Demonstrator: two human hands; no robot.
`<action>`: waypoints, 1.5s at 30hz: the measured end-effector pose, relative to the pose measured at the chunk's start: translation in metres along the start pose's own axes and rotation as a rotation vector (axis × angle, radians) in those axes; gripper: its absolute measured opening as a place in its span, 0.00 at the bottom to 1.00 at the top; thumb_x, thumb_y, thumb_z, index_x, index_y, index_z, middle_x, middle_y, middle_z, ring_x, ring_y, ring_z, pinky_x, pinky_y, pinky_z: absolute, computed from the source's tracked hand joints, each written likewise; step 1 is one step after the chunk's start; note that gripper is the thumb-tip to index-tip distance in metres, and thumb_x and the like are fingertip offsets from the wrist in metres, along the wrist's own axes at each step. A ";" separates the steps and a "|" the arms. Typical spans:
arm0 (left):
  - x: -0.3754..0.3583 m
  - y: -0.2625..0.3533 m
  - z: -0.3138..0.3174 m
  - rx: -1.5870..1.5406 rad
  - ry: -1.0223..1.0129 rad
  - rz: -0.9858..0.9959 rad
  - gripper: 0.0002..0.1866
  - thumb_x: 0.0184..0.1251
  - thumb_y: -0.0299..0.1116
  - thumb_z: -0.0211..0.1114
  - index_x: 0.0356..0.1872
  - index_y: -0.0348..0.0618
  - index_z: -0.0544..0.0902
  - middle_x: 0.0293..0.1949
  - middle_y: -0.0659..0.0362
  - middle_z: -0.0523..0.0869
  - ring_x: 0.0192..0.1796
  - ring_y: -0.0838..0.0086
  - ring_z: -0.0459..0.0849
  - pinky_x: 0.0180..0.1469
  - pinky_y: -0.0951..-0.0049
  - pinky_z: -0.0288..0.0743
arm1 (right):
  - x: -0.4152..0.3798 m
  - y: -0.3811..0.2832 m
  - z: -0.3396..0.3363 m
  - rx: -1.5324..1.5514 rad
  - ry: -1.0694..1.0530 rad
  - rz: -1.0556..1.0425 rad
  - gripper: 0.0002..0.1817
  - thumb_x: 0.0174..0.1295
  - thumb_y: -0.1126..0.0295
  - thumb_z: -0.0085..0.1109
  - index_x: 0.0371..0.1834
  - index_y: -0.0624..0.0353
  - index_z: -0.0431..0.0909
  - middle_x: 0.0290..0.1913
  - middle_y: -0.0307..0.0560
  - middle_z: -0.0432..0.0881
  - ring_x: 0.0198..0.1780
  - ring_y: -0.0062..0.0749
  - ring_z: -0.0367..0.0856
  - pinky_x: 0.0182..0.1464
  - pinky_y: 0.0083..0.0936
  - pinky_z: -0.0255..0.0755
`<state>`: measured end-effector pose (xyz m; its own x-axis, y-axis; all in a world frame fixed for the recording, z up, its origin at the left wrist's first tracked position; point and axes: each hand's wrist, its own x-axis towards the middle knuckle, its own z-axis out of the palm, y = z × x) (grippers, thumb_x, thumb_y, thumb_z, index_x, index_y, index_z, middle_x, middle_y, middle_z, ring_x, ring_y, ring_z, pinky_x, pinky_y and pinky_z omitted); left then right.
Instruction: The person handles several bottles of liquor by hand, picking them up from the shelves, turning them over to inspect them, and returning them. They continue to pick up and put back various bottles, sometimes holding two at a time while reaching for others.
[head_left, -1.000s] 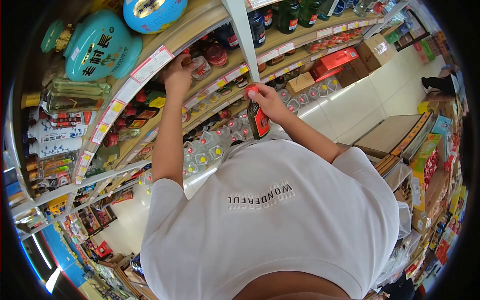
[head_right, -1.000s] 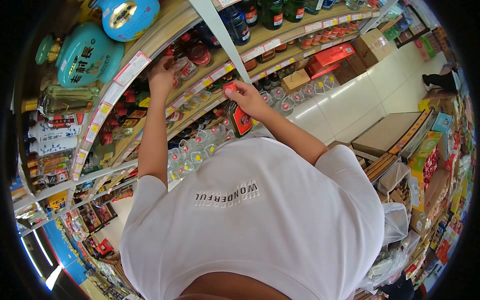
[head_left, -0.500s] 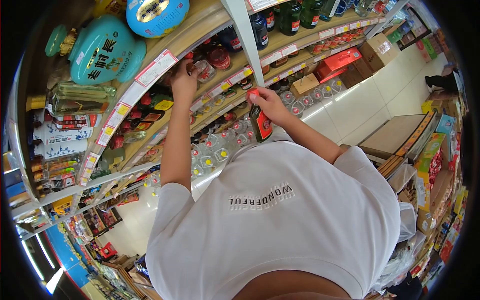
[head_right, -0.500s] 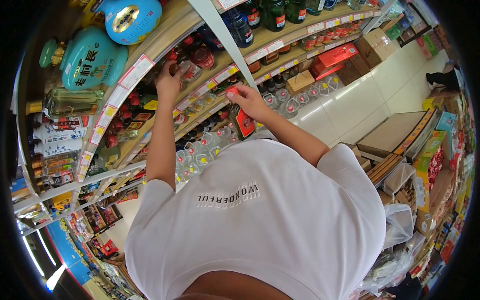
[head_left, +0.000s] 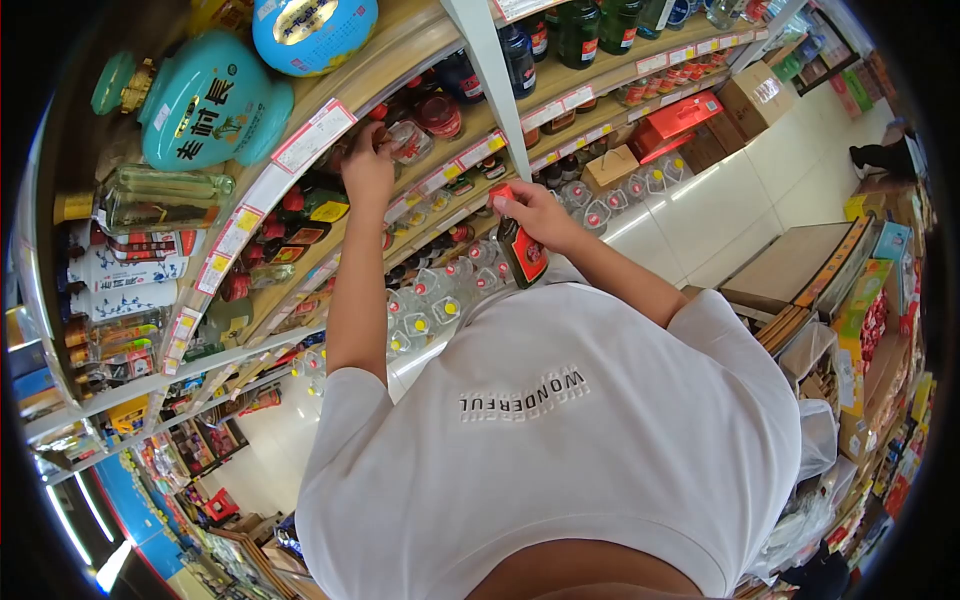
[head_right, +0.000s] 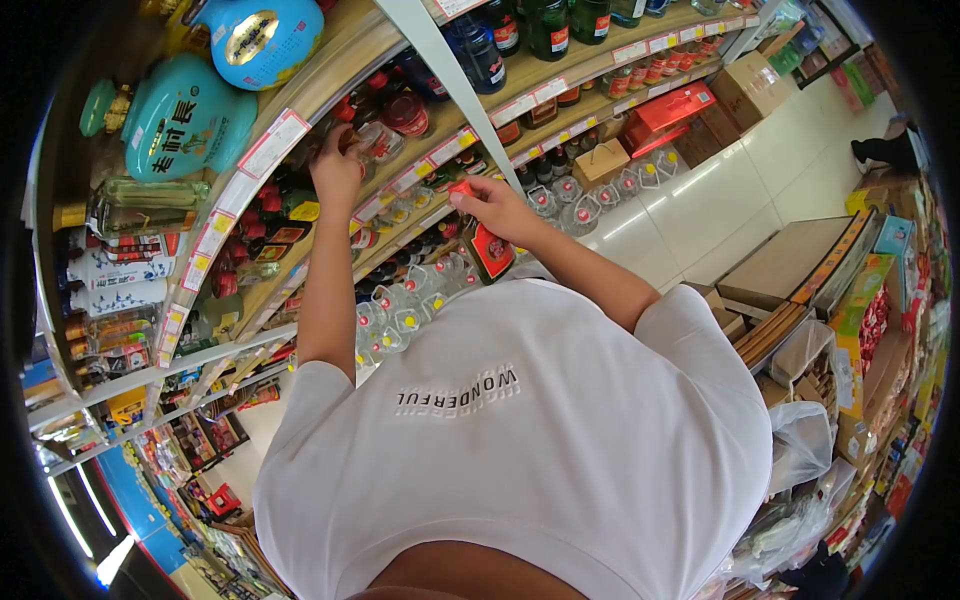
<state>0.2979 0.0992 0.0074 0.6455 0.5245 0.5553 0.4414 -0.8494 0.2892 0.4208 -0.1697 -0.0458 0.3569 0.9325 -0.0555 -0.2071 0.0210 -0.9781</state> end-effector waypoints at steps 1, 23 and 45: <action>-0.001 -0.001 0.000 -0.012 -0.023 -0.018 0.20 0.55 0.30 0.75 0.50 0.46 0.84 0.41 0.51 0.89 0.43 0.55 0.87 0.49 0.58 0.78 | 0.001 -0.002 0.000 -0.012 -0.009 -0.003 0.15 0.72 0.62 0.60 0.51 0.63 0.81 0.39 0.34 0.83 0.41 0.15 0.76 0.48 0.19 0.71; -0.003 0.017 -0.002 -0.038 -0.086 -0.119 0.23 0.59 0.31 0.72 0.56 0.42 0.80 0.49 0.47 0.85 0.54 0.50 0.82 0.55 0.55 0.76 | 0.002 0.000 0.006 -0.033 -0.015 -0.012 0.14 0.72 0.60 0.60 0.45 0.62 0.80 0.35 0.33 0.81 0.37 0.13 0.72 0.41 0.17 0.68; -0.149 0.127 -0.025 -1.871 -0.546 -1.118 0.37 0.79 0.64 0.37 0.67 0.40 0.70 0.64 0.48 0.78 0.61 0.53 0.81 0.63 0.47 0.76 | 0.025 -0.046 0.046 -0.201 0.138 0.050 0.16 0.64 0.59 0.70 0.38 0.63 0.79 0.30 0.34 0.78 0.32 0.15 0.71 0.35 0.21 0.68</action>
<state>0.2421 -0.0883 -0.0188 0.8354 0.3639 -0.4120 -0.0534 0.7996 0.5981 0.3973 -0.1304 0.0067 0.4741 0.8724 -0.1187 -0.0478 -0.1091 -0.9929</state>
